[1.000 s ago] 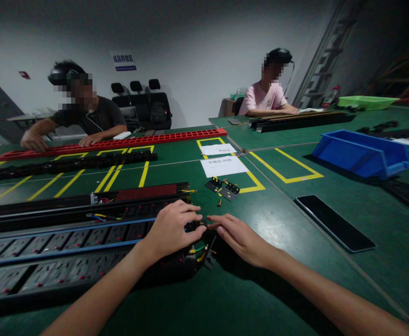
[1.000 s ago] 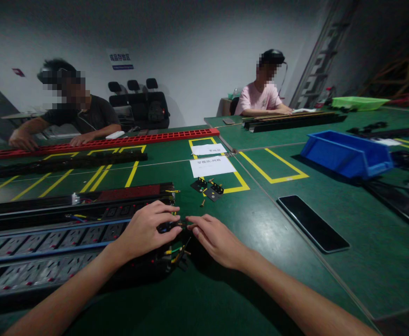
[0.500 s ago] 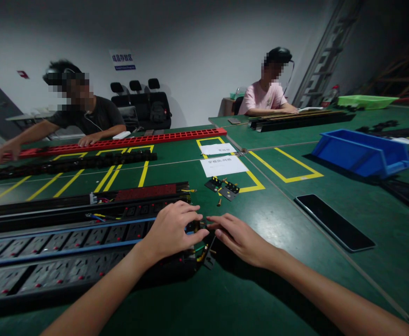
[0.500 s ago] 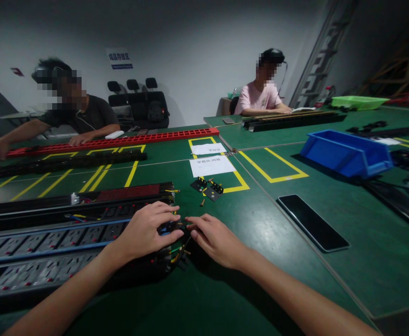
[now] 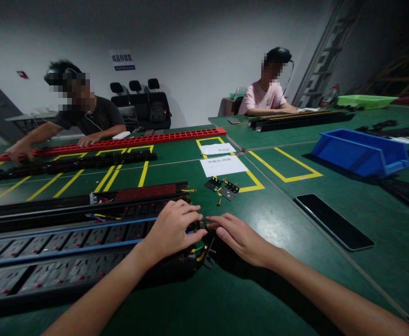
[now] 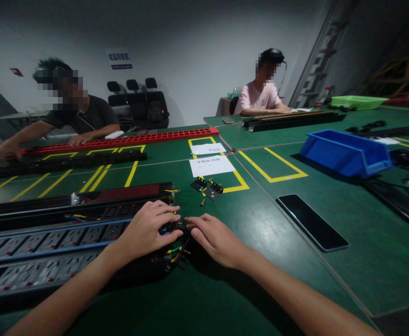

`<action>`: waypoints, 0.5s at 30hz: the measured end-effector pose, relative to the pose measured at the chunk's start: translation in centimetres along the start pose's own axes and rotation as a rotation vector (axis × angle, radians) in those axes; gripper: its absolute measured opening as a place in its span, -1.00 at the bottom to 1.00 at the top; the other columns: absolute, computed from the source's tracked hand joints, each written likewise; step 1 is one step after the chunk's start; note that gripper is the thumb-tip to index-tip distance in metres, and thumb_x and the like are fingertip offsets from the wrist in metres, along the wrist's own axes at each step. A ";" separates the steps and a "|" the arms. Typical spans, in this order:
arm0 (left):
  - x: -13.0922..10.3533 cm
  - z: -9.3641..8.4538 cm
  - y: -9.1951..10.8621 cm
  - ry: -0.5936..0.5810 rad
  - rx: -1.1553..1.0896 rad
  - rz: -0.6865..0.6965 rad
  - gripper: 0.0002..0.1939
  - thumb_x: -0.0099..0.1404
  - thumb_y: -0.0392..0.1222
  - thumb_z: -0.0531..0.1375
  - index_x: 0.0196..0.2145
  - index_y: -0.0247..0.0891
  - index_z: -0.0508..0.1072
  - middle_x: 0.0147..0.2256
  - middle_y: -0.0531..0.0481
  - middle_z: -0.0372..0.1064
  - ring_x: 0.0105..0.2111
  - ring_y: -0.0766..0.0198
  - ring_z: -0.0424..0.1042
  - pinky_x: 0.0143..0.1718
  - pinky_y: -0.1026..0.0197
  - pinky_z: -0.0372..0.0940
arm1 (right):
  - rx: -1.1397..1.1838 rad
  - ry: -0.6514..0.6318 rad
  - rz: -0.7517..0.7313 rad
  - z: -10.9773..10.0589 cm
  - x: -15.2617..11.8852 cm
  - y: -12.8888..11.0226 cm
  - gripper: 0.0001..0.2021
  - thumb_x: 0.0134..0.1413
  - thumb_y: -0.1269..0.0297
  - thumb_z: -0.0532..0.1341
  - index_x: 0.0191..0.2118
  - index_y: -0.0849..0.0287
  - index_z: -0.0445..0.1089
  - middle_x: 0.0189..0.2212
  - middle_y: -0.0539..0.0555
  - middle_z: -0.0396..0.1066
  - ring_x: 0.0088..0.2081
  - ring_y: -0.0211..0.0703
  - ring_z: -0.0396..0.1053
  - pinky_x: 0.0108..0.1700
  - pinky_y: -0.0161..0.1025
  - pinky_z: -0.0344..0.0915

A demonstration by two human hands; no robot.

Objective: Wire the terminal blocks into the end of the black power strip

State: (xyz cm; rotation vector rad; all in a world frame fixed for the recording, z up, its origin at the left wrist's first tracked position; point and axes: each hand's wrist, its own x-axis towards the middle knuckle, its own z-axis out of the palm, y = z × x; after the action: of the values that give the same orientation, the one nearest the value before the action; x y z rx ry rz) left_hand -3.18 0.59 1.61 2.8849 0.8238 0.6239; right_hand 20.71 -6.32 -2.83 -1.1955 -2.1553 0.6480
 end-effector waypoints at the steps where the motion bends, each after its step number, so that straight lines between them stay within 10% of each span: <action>1: 0.0 0.0 0.0 -0.001 -0.005 0.000 -0.74 0.31 0.00 0.34 -0.12 -0.17 0.59 0.05 -0.05 0.56 -0.03 0.00 0.46 -0.02 -0.08 0.28 | 0.009 0.003 0.000 0.0 0.0 0.0 -0.59 0.52 0.17 -0.05 0.30 0.14 0.31 0.05 0.22 0.50 0.06 0.01 0.42 0.12 0.00 0.37; 15: 0.0 0.1 -0.1 -0.030 -0.022 -0.019 -0.72 0.31 0.00 0.35 -0.12 -0.20 0.57 0.06 -0.08 0.55 -0.01 0.02 0.46 0.01 -0.06 0.27 | -0.322 0.091 -0.024 1.1 -0.1 1.9 -0.49 0.33 0.54 0.02 0.29 0.08 0.34 0.26 0.19 0.37 0.25 0.08 0.28 0.23 0.15 0.28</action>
State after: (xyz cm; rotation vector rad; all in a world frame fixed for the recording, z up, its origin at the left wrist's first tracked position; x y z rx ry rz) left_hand -3.20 0.63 1.47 2.8559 0.8343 0.5819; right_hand 21.13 -5.67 -4.87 -1.3321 -2.2492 0.2342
